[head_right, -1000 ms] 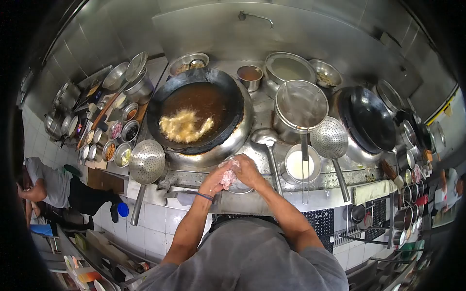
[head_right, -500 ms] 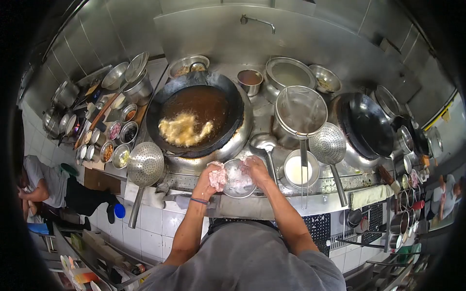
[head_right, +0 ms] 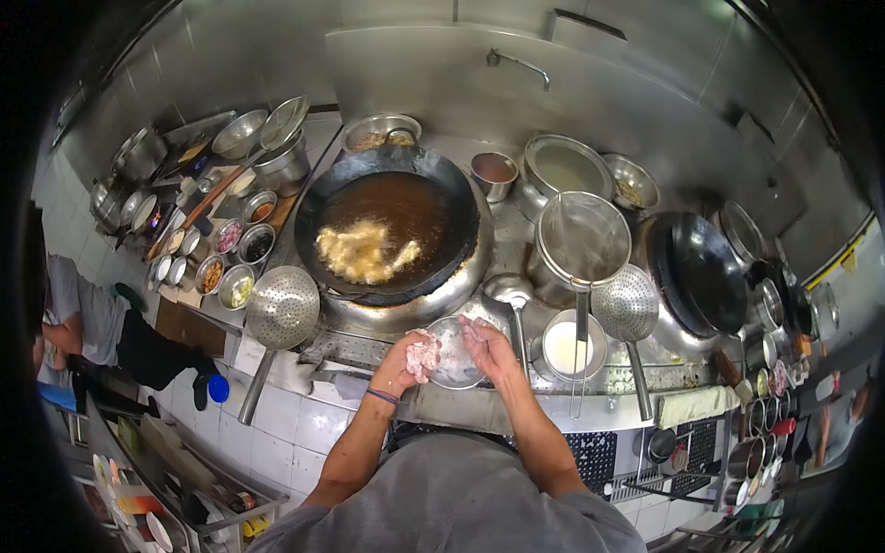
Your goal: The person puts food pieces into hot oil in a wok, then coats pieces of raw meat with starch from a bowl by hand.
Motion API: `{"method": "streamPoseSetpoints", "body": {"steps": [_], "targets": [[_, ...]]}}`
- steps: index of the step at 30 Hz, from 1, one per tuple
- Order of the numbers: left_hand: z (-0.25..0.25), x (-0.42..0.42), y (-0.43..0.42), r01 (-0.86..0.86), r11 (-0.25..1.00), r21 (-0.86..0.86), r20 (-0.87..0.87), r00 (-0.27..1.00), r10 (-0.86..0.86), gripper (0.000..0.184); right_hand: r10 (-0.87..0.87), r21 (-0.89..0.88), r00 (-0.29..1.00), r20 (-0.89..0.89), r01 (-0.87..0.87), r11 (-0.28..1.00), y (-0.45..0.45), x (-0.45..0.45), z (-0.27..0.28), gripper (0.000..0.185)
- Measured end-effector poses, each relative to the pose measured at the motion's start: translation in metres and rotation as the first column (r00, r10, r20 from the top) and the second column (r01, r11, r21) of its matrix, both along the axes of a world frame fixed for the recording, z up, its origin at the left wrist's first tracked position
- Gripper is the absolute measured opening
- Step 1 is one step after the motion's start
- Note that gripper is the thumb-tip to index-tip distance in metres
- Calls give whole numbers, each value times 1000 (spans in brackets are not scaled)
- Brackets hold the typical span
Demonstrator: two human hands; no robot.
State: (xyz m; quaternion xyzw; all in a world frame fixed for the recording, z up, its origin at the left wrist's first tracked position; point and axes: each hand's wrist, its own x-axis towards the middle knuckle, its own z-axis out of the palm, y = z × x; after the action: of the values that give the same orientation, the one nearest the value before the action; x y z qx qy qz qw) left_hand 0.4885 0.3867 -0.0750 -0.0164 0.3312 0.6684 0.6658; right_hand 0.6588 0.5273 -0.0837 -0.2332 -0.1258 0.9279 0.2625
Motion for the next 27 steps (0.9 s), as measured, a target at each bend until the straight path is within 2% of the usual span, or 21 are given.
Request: {"method": "streamPoseSetpoints", "body": {"steps": [3, 4, 7, 8, 11, 14, 17, 20, 21, 22, 23, 24, 25, 26, 27], "targets": [[-3, 0, -3, -24, 1000, 16, 26, 999, 24, 14, -14, -1, 996, 91, 14, 1000, -15, -4, 8, 11], [-6, 0, -4, -25, 999, 30, 40, 999, 23, 12, 79, 103, 994, 79, -87, 991, -16, -2, -5, 14], [-9, -2, -9, -52, 998, 24, 51, 997, 51, 9, 151, 89, 985, 78, -158, 983, -26, -3, 3, 35], [-10, -2, -11, -64, 998, 14, 51, 997, 64, 9, 116, 74, 964, 241, -137, 988, -31, -9, 13, 47], [-11, -3, -20, -89, 995, 35, 37, 995, 88, 9, 135, 255, 941, 311, -219, 942, -35, -10, 15, 51], [-4, -6, -35, -100, 995, 24, 6, 995, 99, 9, -3, 480, 881, 473, -254, 840, -47, -20, 15, 52], [-2, -11, -50, -79, 996, 48, 41, 996, 77, 11, -164, 691, 786, 597, -400, 602, -53, -31, 21, 44], [9, -7, -61, -206, 977, 47, -24, 978, 207, 14, -277, 921, 901, 335, -251, 298, -35, -53, 67, 32], [11, -8, -64, -218, 975, 42, 10, 976, 217, 16, -339, 967, 909, 241, -194, 167, -37, -66, 108, 17], [13, -9, -68, -227, 973, 36, 45, 973, 225, 18, -277, 977, 937, 213, -205, 58, -12, -75, 117, 10], [15, -11, -73, -235, 972, 29, 79, 970, 232, 20, -253, 987, 957, 143, -158, -40, 16, -90, 116, 12], [20, -12, -78, -240, 969, 55, 103, 967, 234, 21, -277, 980, 940, 200, -191, 58, 16, -105, 145, 17], [27, -14, -84, -245, 966, 81, 126, 964, 234, 22, -420, 947, 889, 184, -274, -166, 39, -120, 146, 24], [32, -15, -87, -250, 963, 106, 148, 961, 233, 24, -502, 902, 853, 145, -323, -289, 57, -134, 150, 26], [30, -15, -87, -295, 949, 114, 181, 945, 273, 24, -614, 781, 789, 30, -402, -478, 86, -147, 137, 26]]}}
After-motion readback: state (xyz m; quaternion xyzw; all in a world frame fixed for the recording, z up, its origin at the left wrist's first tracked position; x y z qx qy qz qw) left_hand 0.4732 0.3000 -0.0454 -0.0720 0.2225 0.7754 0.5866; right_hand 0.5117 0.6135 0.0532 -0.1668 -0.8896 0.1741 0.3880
